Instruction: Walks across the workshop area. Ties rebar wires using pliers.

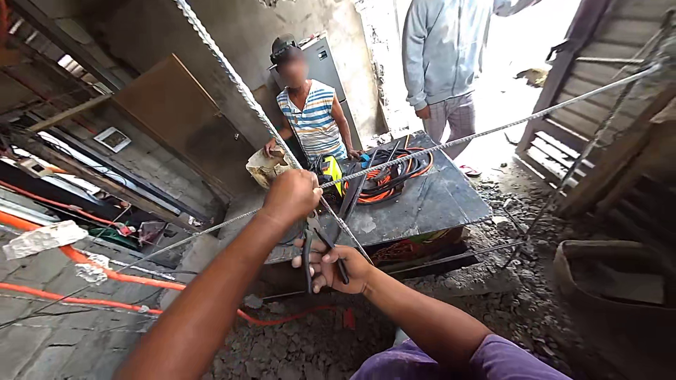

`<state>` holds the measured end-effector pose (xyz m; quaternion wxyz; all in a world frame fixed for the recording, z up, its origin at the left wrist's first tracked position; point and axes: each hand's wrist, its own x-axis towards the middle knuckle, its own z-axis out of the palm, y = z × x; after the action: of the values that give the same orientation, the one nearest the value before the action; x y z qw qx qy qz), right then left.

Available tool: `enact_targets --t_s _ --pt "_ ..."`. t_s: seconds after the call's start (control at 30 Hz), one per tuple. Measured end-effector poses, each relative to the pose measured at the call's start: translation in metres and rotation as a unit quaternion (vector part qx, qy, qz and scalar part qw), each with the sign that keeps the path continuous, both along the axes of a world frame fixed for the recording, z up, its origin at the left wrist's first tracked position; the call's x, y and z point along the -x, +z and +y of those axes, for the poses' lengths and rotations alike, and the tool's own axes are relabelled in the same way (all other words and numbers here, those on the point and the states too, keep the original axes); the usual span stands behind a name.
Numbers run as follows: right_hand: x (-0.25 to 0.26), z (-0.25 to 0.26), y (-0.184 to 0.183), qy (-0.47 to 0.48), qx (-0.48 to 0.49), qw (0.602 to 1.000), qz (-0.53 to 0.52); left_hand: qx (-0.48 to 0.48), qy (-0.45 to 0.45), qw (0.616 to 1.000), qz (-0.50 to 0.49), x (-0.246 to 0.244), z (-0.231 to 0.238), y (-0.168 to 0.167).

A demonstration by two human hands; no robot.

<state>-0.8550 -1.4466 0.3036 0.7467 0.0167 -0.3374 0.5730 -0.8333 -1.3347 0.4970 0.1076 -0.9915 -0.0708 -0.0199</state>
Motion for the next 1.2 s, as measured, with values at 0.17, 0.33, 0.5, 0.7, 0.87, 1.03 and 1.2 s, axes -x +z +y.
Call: enact_targets --t_s 0.17,0.33,0.5,0.7,0.87,1.03,1.2 --pt "0.001 0.009 0.009 0.039 -0.053 0.995 0.076 0.008 0.026 0.992 0.12 -0.018 -0.025 0.057" --pt "-0.005 0.009 0.013 0.05 -0.054 0.992 0.098 -0.05 0.019 0.989 0.137 -0.025 -0.039 0.074" --pt "-0.004 0.008 0.017 0.052 -0.049 0.99 0.125 -0.056 0.002 0.985 0.162 -0.029 -0.033 0.048" --pt "-0.006 0.01 0.015 0.047 -0.041 0.989 0.133 -0.063 0.016 0.98 0.187 -0.036 -0.023 0.041" --pt "-0.006 0.014 0.01 0.037 -0.053 0.989 0.135 -0.065 0.008 0.98 0.19 -0.035 -0.028 0.039" --pt "-0.002 0.017 0.012 0.059 -0.095 0.976 0.185 -0.1 0.019 0.979 0.177 -0.037 -0.036 0.036" --pt "-0.001 0.023 0.008 0.084 -0.124 0.964 0.218 -0.109 0.008 0.977 0.181 -0.041 -0.033 0.037"
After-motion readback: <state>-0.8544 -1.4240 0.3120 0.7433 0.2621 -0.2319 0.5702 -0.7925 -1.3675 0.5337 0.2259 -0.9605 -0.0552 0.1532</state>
